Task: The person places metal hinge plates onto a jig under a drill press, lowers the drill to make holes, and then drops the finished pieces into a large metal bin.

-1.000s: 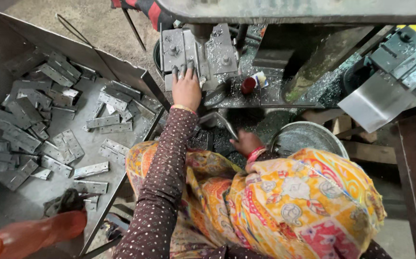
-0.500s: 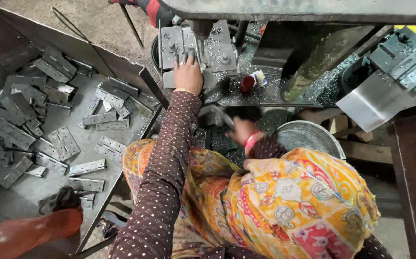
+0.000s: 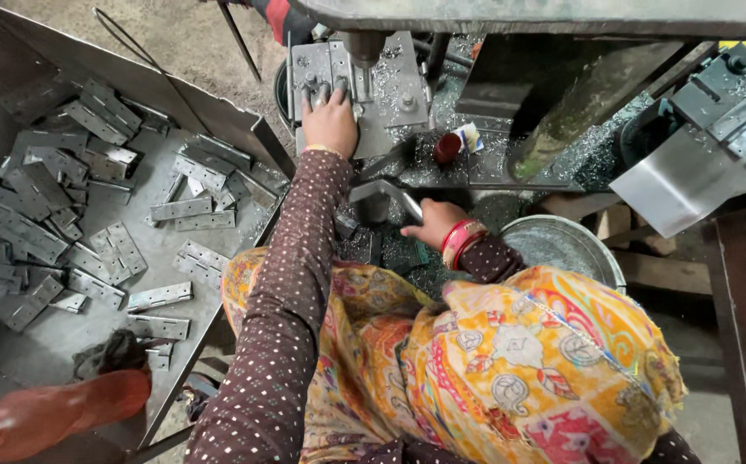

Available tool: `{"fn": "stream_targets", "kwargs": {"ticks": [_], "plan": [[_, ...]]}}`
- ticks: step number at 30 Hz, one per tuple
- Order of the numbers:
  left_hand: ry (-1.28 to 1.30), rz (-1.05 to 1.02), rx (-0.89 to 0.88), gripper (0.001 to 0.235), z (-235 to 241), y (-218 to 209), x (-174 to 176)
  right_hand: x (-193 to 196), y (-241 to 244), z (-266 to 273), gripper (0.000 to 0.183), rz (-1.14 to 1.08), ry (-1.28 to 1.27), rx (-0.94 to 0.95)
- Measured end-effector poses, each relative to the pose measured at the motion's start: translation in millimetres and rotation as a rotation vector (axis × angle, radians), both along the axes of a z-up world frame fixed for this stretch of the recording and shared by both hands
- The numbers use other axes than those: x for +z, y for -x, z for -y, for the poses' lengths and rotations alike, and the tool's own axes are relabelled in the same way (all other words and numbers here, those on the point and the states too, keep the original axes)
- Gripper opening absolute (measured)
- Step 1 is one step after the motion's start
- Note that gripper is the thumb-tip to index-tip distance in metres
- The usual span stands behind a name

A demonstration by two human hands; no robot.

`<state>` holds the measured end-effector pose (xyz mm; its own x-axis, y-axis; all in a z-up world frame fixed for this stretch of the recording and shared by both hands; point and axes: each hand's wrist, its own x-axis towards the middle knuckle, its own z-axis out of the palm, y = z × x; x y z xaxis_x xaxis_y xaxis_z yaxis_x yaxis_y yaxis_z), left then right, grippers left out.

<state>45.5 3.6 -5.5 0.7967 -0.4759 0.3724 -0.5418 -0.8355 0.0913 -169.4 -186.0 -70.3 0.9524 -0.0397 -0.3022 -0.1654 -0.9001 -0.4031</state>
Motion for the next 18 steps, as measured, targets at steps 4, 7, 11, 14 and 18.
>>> {"fn": "stream_targets", "kwargs": {"ticks": [4,7,11,14,18], "plan": [[-0.004,0.028,-0.001,0.026,1.6,-12.8,-13.0,-52.9,38.6,-8.5,0.054,0.068,-0.039,-0.056],[0.043,-0.02,-0.023,0.024,4.7,-21.2,-11.3,-85.3,42.2,-1.3,0.05,0.17,0.018,-0.092],[0.234,-0.196,-0.049,0.022,-26.8,18.4,1.9,-98.8,45.0,1.2,0.05,0.168,0.01,-0.073],[0.411,0.176,-0.113,0.034,-72.4,67.0,15.5,-73.9,41.1,13.8,0.059,0.19,0.09,-0.04],[0.544,0.041,0.335,0.03,-184.7,103.5,2.2,-20.6,28.5,31.9,0.054,0.301,0.032,0.025]]}}
